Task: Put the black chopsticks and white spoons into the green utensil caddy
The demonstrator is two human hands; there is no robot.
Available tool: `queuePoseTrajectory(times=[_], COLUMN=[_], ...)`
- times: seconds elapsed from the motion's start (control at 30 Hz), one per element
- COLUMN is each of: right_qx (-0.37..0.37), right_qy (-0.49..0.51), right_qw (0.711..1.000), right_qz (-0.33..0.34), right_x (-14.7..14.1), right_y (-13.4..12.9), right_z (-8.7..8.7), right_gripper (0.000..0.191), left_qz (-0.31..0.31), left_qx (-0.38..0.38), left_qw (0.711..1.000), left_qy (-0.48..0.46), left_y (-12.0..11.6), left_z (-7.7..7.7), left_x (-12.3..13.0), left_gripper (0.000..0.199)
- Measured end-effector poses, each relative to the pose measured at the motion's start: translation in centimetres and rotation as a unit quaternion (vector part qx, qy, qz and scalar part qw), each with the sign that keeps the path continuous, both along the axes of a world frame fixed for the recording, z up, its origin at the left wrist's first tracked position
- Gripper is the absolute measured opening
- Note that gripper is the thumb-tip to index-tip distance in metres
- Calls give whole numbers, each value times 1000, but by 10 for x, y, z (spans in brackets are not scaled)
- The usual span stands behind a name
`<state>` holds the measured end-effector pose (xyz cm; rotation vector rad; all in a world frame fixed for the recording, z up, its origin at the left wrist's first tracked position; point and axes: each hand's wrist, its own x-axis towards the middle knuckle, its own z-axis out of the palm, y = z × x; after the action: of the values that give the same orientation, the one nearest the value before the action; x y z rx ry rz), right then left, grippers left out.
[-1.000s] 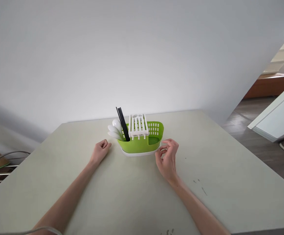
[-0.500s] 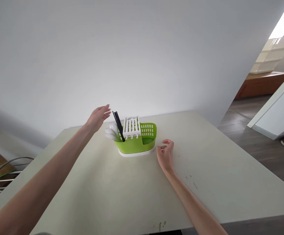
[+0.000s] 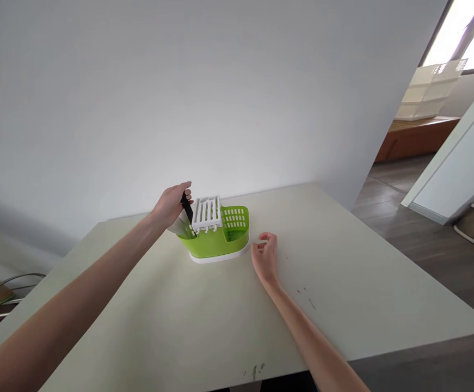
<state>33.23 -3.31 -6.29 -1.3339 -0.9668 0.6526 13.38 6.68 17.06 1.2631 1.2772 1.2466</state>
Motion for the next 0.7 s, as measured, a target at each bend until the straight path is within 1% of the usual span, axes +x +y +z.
queuePoseTrajectory(times=[0.1, 0.2, 0.23, 0.3, 0.37, 0.4, 0.43, 0.47, 0.53, 0.6, 0.63, 0.7], right_qx=[-37, -53, -56, -61, -66, -68, -69, -71, -73, -78, -82, -88], right_qy=[20, 28, 28, 26, 22, 19, 15, 12, 4, -4, -7, -14], right_qw=[999, 998, 998, 998, 997, 997, 997, 997, 997, 996, 996, 995], right_qz=[1, 8, 11, 17, 24, 27, 29, 32, 37, 41, 42, 41], right_x=[0, -1, -1, -1, -1, -1, -1, -1, -1, -1, -1, 0], right_y=[-1, -2, -3, -4, -5, -6, -7, -7, -9, -11, -11, -12], right_z=[4, 8, 8, 10, 10, 11, 11, 11, 13, 14, 14, 14], right_gripper=[28, 30, 30, 30, 30, 30, 29, 29, 28, 28, 28, 28], left_qz=[-8, -14, -19, -23, -22, -23, -31, -43, -68, -72, -59, -15], left_qx=[9, 15, 15, 28, 63, 84, 102, 115, 139, 164, 179, 208], left_qw=[1000, 1000, 1000, 997, 984, 977, 974, 974, 979, 982, 982, 977], left_qy=[-1, -10, 1, 67, 162, 193, 202, 193, 134, 60, 24, -47], left_y=[-17, -33, -38, -51, -64, -70, -75, -79, -83, -81, -79, -75], left_z=[-2, -5, -8, -14, -22, -27, -30, -34, -35, -28, -19, 6], left_x=[3, 3, 3, 1, -2, -4, -6, -8, -13, -19, -23, -36], left_gripper=[26, 28, 31, 37, 45, 47, 48, 48, 48, 48, 48, 48])
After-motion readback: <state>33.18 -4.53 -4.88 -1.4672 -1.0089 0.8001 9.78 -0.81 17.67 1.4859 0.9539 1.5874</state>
